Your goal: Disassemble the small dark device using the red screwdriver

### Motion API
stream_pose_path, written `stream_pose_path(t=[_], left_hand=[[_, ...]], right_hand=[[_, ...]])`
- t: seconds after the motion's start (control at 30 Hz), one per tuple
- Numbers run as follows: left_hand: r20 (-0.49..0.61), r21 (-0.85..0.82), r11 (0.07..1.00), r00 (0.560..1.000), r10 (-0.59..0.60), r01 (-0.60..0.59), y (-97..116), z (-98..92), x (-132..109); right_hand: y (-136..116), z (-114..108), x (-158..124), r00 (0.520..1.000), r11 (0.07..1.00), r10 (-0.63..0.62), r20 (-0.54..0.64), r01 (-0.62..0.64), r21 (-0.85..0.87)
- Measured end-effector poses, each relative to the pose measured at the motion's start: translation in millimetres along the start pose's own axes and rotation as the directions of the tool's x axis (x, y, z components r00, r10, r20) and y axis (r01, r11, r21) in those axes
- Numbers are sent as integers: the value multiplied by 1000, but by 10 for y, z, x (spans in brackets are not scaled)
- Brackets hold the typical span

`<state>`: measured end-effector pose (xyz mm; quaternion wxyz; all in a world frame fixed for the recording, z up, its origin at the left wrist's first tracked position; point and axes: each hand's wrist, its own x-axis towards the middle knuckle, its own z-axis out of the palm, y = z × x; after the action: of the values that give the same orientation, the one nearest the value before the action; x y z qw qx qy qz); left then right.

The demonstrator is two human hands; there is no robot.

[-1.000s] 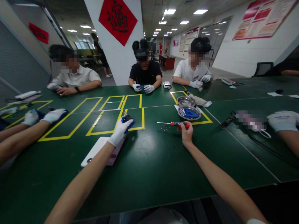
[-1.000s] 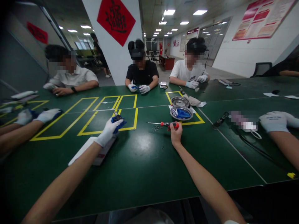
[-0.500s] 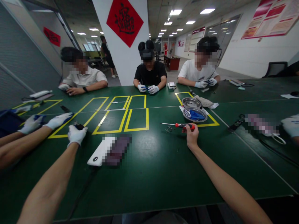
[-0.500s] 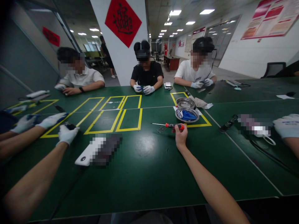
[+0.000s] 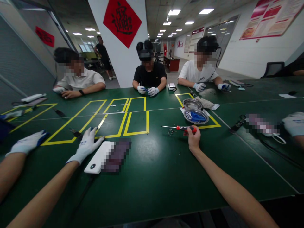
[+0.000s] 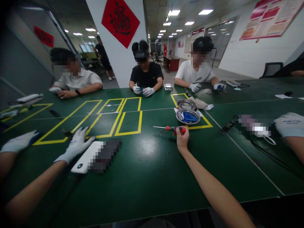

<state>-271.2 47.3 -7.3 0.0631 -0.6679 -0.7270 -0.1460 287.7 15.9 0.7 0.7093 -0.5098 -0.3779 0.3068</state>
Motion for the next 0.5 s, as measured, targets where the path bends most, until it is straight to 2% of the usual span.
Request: stream_pose_path(t=[0.13, 0.27, 0.4, 0.5], left_hand=[[114, 4, 995, 988, -100, 100, -114, 175, 416], [192, -18, 998, 979, -61, 65, -115, 315, 787], [178, -74, 997, 983, 34, -21, -18, 406, 973], [126, -207, 976, 987, 99, -71, 167, 433, 1016]], right_hand=[[54, 1, 24, 999, 1000, -8, -36, 8, -15], [51, -1, 31, 1000, 1000, -16, -13, 16, 7], [15, 7, 28, 1000, 1000, -2, -21, 2, 13], [4, 12, 29, 1000, 1000, 7, -16, -7, 16]])
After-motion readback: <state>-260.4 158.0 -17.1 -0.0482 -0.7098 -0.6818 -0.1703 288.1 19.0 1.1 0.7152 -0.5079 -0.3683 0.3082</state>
